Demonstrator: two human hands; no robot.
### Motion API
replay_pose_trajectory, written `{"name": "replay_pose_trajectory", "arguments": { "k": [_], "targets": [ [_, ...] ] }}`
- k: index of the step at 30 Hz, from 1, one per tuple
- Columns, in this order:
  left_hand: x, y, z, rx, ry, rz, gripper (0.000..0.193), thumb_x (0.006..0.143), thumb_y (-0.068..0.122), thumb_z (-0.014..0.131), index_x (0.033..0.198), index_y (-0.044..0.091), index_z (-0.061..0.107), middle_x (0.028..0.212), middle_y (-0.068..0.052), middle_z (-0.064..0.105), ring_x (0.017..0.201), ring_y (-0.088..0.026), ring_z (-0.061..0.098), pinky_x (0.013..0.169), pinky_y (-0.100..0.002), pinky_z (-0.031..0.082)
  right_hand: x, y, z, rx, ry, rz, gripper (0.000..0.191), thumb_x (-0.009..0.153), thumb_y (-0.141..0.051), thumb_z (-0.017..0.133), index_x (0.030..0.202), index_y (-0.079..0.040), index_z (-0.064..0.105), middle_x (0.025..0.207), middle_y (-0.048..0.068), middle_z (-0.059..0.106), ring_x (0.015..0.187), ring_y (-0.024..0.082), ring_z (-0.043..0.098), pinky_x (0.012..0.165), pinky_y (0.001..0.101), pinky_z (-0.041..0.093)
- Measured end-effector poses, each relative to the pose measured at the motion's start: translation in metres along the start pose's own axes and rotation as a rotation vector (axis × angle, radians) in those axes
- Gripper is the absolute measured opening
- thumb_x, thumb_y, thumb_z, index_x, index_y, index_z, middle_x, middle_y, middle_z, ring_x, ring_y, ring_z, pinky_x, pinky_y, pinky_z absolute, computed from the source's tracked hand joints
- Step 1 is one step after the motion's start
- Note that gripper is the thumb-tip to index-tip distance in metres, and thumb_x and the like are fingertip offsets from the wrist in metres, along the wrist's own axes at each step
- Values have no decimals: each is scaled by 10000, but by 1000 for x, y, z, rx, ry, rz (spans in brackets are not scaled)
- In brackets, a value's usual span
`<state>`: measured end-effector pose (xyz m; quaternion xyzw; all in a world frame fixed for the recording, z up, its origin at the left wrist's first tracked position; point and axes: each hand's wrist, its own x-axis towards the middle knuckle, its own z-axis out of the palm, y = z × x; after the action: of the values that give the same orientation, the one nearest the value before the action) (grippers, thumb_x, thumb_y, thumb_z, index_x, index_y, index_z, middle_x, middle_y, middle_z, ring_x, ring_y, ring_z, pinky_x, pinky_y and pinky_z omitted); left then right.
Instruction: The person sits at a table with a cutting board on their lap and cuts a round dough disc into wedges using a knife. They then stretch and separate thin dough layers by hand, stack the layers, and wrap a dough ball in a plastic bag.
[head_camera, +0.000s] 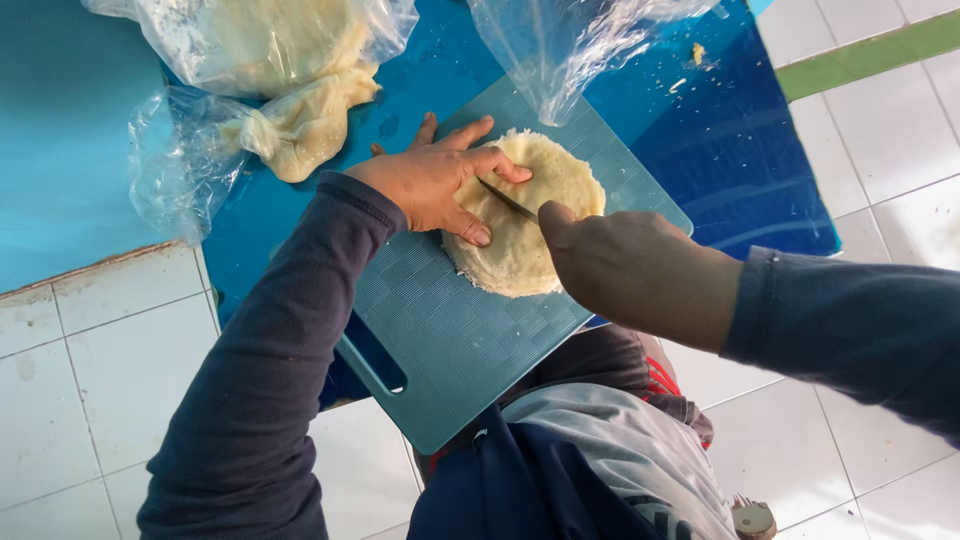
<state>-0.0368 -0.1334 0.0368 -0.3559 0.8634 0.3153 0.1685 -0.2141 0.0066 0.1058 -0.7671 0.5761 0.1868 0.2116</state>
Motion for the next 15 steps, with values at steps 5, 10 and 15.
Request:
{"name": "replay_pose_trajectory", "arguments": {
  "k": [5,10,15],
  "targets": [
    [-6,-1,-3,-20,-6,-1,808,713,451,881,1394,561,460,1730,93,21,1555,-467,-70,1076,-875,30,19,1,13,-78,54,-72,290,903,-93,578,1086,43,398,625,150,647,588,332,717,452,426,549],
    [-8,5,-9,-47,-14,-59,818,665,448,893,1349,603,475,1710,119,17,1566,-403,-88,1116,-842,-15,11,6,13,52,98,-73,223,939,-70,545,1092,41,427,581,120,621,538,293,712,439,397,539],
    [-14,10,-10,-67,-5,-31,807,686,417,889,1365,605,495,1725,99,17,1571,-413,-106,1095,-855,-21,-21,11,5,39,-9,-21,407,903,-68,546,1260,51,391,570,124,609,519,293,698,424,422,524]
  ]
}}
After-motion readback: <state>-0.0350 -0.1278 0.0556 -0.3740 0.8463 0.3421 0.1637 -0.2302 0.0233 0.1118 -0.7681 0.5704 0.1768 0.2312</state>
